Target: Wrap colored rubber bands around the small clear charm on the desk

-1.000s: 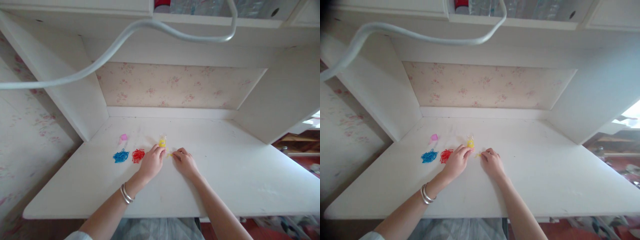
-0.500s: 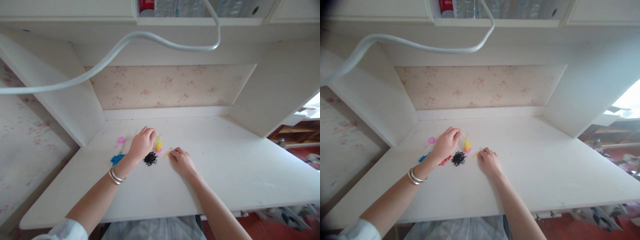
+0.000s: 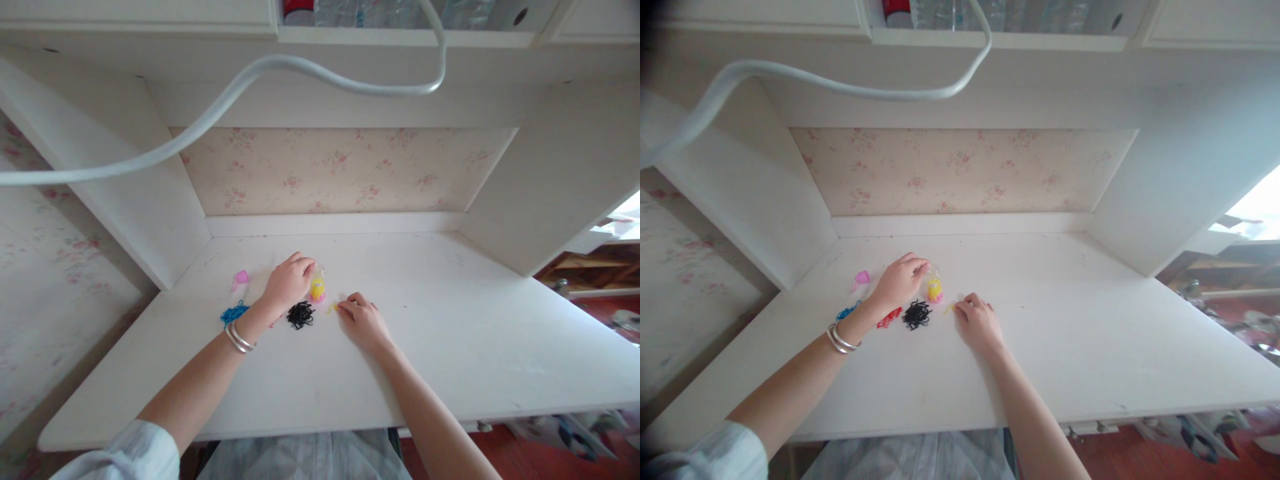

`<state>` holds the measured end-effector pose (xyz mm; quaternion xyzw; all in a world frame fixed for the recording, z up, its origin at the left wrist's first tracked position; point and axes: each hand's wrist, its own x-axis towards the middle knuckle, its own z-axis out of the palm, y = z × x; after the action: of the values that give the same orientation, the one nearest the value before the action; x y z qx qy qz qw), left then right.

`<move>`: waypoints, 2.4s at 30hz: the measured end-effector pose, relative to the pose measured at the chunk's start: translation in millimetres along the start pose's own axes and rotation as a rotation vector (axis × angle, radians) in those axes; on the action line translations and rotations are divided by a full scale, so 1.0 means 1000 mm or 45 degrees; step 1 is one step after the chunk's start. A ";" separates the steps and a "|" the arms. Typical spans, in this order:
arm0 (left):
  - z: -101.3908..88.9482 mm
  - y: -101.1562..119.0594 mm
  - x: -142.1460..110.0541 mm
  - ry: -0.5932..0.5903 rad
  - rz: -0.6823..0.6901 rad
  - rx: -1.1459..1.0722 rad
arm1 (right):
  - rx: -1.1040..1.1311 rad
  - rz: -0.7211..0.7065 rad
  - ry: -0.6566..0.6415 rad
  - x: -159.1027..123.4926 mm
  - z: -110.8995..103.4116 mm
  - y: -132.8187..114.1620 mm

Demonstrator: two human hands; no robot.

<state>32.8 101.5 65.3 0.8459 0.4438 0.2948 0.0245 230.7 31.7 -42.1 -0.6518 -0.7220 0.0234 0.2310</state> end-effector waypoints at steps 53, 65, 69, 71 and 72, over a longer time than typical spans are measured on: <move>0.067 0.033 -0.074 -0.016 -0.252 -0.625 | 0.877 0.104 0.057 -0.006 -0.007 -0.016; 0.067 0.036 -0.076 -0.004 -0.283 -0.589 | 0.871 0.087 0.089 -0.007 -0.005 -0.017; 0.067 0.035 -0.076 0.023 -0.307 -0.579 | 0.873 0.112 0.122 -0.007 -0.003 -0.016; 0.067 0.033 -0.076 0.034 -0.327 -0.570 | 0.878 0.128 0.143 -0.006 -0.002 -0.016; 0.067 0.032 -0.076 0.035 -0.335 -0.565 | 0.881 0.132 0.152 -0.006 -0.002 -0.016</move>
<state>58.6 38.5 -16.3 0.7508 0.4747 0.3907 0.2414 217.0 22.8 -37.1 -0.5709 -0.6225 0.2403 0.4784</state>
